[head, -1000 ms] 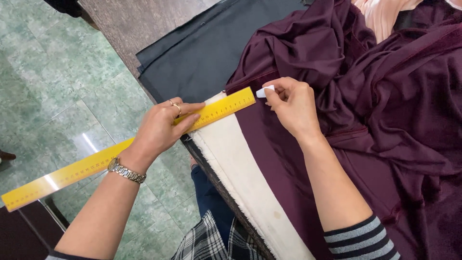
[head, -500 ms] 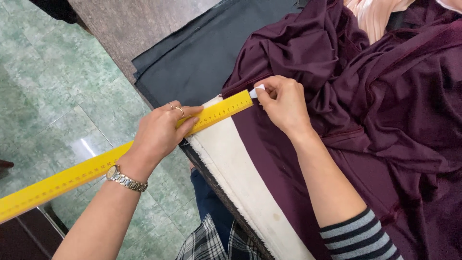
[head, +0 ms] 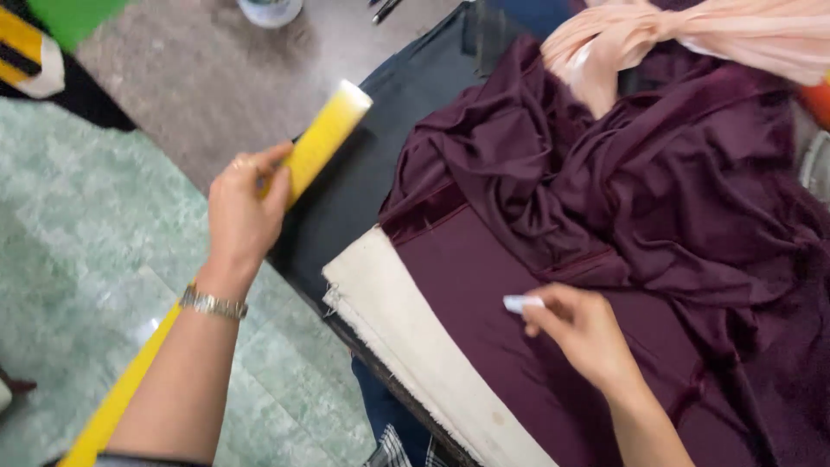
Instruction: A person uses a yellow ruler and white tailor's chalk to measure and mark a piece of purple fabric on a workbench.
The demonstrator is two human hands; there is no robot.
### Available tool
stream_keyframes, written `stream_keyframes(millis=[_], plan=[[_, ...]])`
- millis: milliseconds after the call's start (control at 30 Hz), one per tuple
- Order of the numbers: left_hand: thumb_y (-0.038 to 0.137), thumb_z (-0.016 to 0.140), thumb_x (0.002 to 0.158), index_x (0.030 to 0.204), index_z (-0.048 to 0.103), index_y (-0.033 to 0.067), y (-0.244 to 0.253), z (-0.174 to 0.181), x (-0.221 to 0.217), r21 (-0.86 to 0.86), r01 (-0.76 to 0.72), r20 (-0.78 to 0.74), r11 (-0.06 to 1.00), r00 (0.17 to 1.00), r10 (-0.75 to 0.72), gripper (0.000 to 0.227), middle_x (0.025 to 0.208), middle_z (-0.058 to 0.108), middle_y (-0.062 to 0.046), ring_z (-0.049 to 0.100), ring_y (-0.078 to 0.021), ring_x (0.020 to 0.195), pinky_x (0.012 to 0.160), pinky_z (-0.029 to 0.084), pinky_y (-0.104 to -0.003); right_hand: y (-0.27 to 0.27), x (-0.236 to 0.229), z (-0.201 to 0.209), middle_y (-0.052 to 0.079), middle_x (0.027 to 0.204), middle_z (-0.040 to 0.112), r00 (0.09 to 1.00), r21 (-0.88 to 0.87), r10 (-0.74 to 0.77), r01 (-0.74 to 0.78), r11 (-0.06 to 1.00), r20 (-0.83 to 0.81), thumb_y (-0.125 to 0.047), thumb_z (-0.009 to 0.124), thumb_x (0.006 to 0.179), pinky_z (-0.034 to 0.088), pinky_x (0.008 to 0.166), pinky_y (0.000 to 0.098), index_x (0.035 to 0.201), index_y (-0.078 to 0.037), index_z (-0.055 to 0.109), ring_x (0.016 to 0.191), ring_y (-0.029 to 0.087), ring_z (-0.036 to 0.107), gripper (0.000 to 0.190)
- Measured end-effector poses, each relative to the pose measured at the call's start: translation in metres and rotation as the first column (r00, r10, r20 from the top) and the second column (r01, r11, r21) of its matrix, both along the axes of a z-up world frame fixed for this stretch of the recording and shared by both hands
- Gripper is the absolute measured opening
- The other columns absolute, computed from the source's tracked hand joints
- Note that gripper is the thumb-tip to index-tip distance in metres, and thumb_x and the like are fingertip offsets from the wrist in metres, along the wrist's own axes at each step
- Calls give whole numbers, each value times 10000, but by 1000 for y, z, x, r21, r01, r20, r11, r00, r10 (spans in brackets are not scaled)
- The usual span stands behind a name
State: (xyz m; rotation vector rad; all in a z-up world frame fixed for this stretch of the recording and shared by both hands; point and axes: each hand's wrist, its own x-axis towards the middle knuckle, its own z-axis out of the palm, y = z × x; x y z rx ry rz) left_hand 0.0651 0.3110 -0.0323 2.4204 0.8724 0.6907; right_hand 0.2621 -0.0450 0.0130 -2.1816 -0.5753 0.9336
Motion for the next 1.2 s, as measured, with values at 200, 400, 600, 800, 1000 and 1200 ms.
stream_keyframes(millis=[200,400,600,800,1000,1200], plan=[[27,500,877,1261,648,66,84,-53,105,98,-26,50,995,999,21,413,933,611,-187,577,-384,879,785,431,-474,-104,-58,-37,132,841,826,905,58,-297,329,943,-306,-91,688,823,578,726,249,838,3,718,698,185,789,100],[115,704,842,1397,454,29,37,-9,140,258,151,-221,954,971,-93,615,1161,400,-184,444,-410,1007,717,448,-567,-103,-97,-10,164,819,851,838,59,-388,442,895,-384,-172,664,837,586,731,256,785,-21,696,631,154,765,163],[212,620,871,1252,563,51,-96,23,59,349,906,-348,241,364,-864,418,1122,581,-137,578,-297,1048,892,453,-459,-90,-96,-6,187,868,827,752,54,-447,536,843,-484,-135,658,848,572,683,255,942,-12,699,622,201,761,161],[174,583,835,956,583,87,-135,-10,42,328,781,-365,531,624,-691,149,992,562,-87,548,-280,913,799,445,-397,-64,-117,12,156,922,764,779,356,-104,396,846,-619,-197,670,855,571,784,248,999,5,733,799,143,692,256],[93,546,911,1014,613,98,-233,19,64,-127,713,9,689,696,-718,123,979,699,-96,567,-410,1047,930,441,-458,-91,-112,20,52,1565,265,574,607,221,671,425,-789,-195,717,863,349,1026,638,1050,-114,724,1341,524,357,204],[74,468,989,1022,513,79,-344,90,83,-26,830,267,558,544,-796,56,949,648,-52,596,-226,853,799,385,-368,-130,-99,39,118,1595,187,622,642,167,717,271,-765,-302,758,840,337,1023,481,946,-149,687,1360,269,336,199]])
